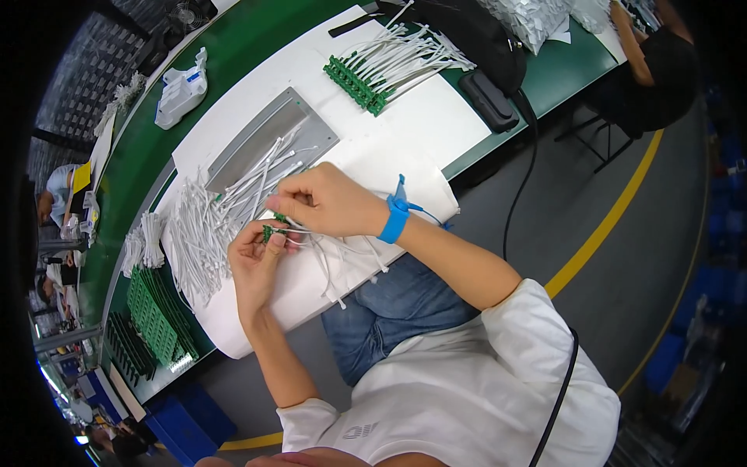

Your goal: The person inserts multi-wire cable connectors into a large printed circuit board by hand.

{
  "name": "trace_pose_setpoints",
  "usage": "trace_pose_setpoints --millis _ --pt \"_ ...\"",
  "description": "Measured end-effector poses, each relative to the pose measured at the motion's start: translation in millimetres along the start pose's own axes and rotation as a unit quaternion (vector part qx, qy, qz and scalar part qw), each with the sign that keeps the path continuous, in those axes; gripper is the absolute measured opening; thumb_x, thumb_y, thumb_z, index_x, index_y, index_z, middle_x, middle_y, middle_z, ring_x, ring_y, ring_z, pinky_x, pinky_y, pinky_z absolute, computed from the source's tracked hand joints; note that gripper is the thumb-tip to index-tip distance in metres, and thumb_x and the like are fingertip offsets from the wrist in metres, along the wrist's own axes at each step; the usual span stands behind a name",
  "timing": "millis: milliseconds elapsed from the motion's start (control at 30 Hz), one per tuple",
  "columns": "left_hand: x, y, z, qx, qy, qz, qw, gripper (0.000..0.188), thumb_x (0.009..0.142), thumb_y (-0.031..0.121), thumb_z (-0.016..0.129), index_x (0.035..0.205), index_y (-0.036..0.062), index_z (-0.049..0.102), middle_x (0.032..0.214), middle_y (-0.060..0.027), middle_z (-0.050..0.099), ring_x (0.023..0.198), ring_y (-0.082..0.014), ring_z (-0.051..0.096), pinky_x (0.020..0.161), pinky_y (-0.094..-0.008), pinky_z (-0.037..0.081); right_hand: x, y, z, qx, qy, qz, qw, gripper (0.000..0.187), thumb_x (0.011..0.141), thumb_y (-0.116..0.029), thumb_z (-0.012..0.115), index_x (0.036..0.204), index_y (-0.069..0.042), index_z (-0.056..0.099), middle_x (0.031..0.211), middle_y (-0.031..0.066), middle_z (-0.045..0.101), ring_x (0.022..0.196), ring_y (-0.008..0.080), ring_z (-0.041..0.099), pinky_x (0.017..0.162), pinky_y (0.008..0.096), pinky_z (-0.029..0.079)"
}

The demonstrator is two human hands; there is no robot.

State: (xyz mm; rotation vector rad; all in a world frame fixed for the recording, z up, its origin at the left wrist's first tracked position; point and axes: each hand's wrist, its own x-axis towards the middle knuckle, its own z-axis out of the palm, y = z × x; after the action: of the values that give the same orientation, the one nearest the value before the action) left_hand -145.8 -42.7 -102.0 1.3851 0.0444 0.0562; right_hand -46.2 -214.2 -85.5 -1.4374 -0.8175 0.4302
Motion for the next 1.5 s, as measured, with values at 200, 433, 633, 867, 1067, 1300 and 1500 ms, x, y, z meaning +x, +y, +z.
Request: trace_pose_setpoints --millis 200,433,633,867,1067,1300,1500 --pt "-6.7 21.0 14.7 0.189 0.064 0.042 0.979 0.015 0.095 0.005 0.067 0.108 -0.0029 0.065 0.093 -0.0043 0.068 0.077 -0.0083 0.059 0.070 -0.0211 0.048 4.8 6.2 -8.2 -0.415 0.096 -0.126 0.896 0.029 0.091 -0.024 0.070 0.074 -0.003 0.059 0.061 0.0090 0.058 0.054 0.0265 0.056 0.050 0.0357 0.041" --pt "-9.8 26.3 16.6 0.032 0.057 -0.015 0.998 0.023 0.094 0.002 0.067 0.116 -0.0043 0.062 0.097 -0.0046 0.066 0.075 -0.0080 0.059 0.070 -0.0205 0.048 -6.7 -13.3 0.3 -0.312 0.058 -0.074 0.945 0.029 0.093 -0.026 0.065 0.074 -0.007 0.057 0.066 0.0115 0.059 0.061 0.0312 0.060 0.055 0.0409 0.046" --pt "-8.6 12.8 -2.2 -0.012 -0.045 -0.039 0.998 0.018 0.095 0.001 0.066 0.111 -0.0048 0.063 0.091 -0.0063 0.066 0.075 -0.0093 0.061 0.069 -0.0223 0.051 -8.3 -6.6 3.4 -0.260 -0.010 -0.081 0.962 0.028 0.095 -0.026 0.063 0.075 -0.006 0.060 0.065 0.0108 0.059 0.063 0.0302 0.062 0.057 0.0415 0.047" --pt "-4.8 9.1 4.3 0.024 -0.001 -0.035 0.999 0.012 0.096 0.003 0.065 0.105 -0.0044 0.064 0.086 -0.0060 0.068 0.070 -0.0094 0.060 0.066 -0.0224 0.049 -2.1 -19.6 -1.4 -0.343 -0.015 0.003 0.939 0.026 0.095 -0.025 0.063 0.079 -0.005 0.067 0.067 0.0128 0.061 0.061 0.0310 0.061 0.058 0.0399 0.047" --pt "-1.3 6.7 2.1 0.022 -0.011 -0.037 0.999 0.012 0.096 0.004 0.065 0.102 -0.0056 0.064 0.085 -0.0074 0.068 0.068 -0.0091 0.058 0.064 -0.0229 0.048 -3.4 -1.2 1.5 -0.255 -0.007 -0.077 0.964 0.027 0.097 -0.020 0.061 0.078 -0.001 0.062 0.066 0.0160 0.059 0.060 0.0344 0.060 0.057 0.0420 0.045" --pt "0.0 1.2 -5.3 0.017 -0.043 -0.032 0.998 0.012 0.096 0.006 0.066 0.100 -0.0052 0.064 0.083 -0.0082 0.068 0.067 -0.0098 0.059 0.064 -0.0240 0.049 -0.5 -2.1 -4.3 -0.204 -0.070 -0.075 0.974 0.030 0.100 -0.021 0.055 0.079 -0.001 0.059 0.064 0.0167 0.058 0.059 0.0362 0.057 0.056 0.0419 0.044" --pt "1.5 -1.4 -8.0 -0.010 -0.051 -0.020 0.998 0.014 0.094 0.004 0.067 0.102 -0.0064 0.065 0.085 -0.0103 0.069 0.067 -0.0109 0.061 0.065 -0.0245 0.051 2.5 3.0 -4.5 -0.150 -0.073 -0.068 0.984 0.030 0.101 -0.021 0.054 0.079 -0.001 0.060 0.061 0.0163 0.056 0.052 0.0310 0.053 0.053 0.0384 0.041"
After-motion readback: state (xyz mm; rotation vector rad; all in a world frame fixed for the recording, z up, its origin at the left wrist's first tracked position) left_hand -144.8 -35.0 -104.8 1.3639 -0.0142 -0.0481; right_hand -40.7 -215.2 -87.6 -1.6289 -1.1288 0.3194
